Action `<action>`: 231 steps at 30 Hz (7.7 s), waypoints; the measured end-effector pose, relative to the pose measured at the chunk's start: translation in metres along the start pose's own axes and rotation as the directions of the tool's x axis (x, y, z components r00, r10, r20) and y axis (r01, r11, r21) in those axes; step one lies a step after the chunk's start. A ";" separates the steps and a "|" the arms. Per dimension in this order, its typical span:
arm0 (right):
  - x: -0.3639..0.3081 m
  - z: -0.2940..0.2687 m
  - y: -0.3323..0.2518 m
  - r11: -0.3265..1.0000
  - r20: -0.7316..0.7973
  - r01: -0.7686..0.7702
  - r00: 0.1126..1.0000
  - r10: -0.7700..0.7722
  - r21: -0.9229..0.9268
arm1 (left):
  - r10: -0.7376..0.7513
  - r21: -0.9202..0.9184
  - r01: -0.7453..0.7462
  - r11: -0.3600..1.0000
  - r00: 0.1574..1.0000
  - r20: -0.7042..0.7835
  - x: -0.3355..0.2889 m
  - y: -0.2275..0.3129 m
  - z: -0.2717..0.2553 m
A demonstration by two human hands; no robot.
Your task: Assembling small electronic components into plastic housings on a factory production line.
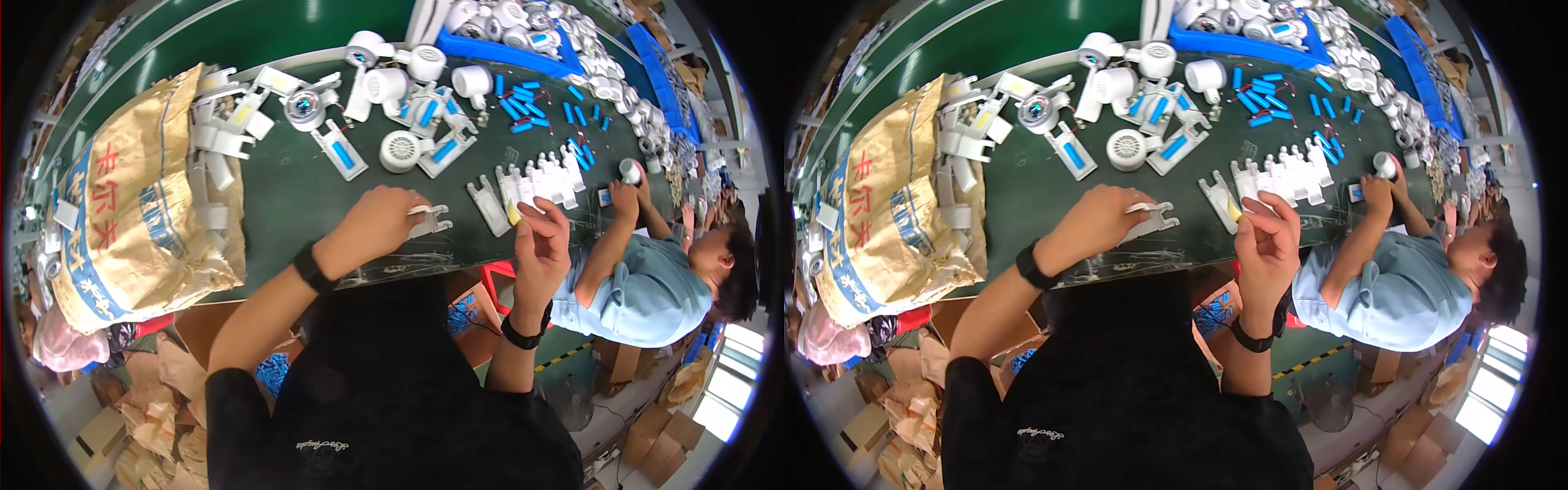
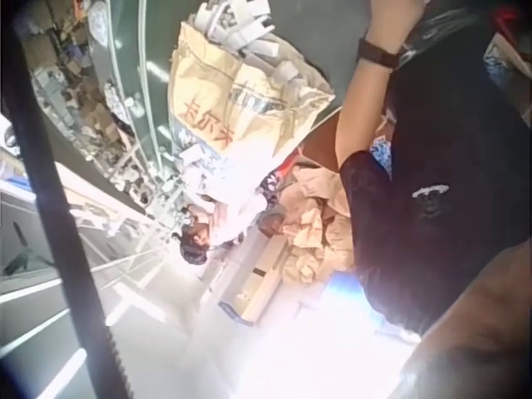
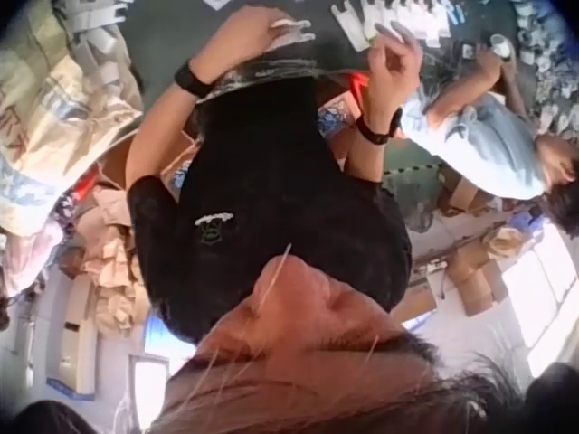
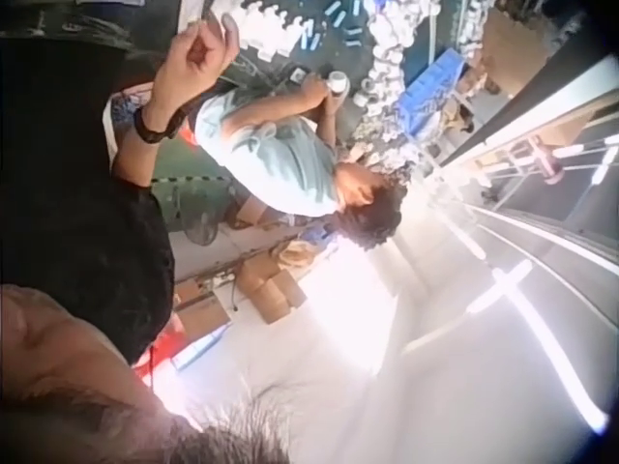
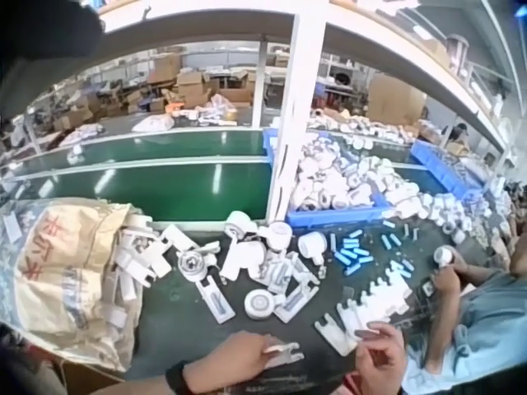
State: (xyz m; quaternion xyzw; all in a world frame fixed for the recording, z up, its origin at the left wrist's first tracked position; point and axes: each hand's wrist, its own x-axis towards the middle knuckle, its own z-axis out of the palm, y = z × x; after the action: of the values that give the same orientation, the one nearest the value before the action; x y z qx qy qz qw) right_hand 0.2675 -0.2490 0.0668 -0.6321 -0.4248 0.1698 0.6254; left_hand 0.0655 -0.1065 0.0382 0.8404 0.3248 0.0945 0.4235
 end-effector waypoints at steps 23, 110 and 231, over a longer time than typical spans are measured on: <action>-0.049 -0.047 0.035 0.926 0.110 -0.215 0.976 0.189 0.309 | -0.242 0.104 0.260 0.960 0.958 -0.156 0.008 0.051 0.064; -0.013 0.115 -0.023 0.940 0.588 0.312 0.790 -0.176 -0.137 | -0.755 0.418 0.900 0.123 0.358 -0.549 -0.396 -0.230 0.131; 0.236 0.467 0.090 0.862 0.472 0.329 0.873 -0.122 -0.386 | -0.204 0.069 0.419 0.905 0.571 -0.796 0.135 -0.263 -0.279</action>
State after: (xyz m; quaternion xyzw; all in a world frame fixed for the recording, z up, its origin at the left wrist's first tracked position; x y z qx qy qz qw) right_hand 0.0859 0.2422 -0.0175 -0.6510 -0.6531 0.1249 0.3660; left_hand -0.0741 0.2724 -0.0075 0.6923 0.6273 0.3265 0.1435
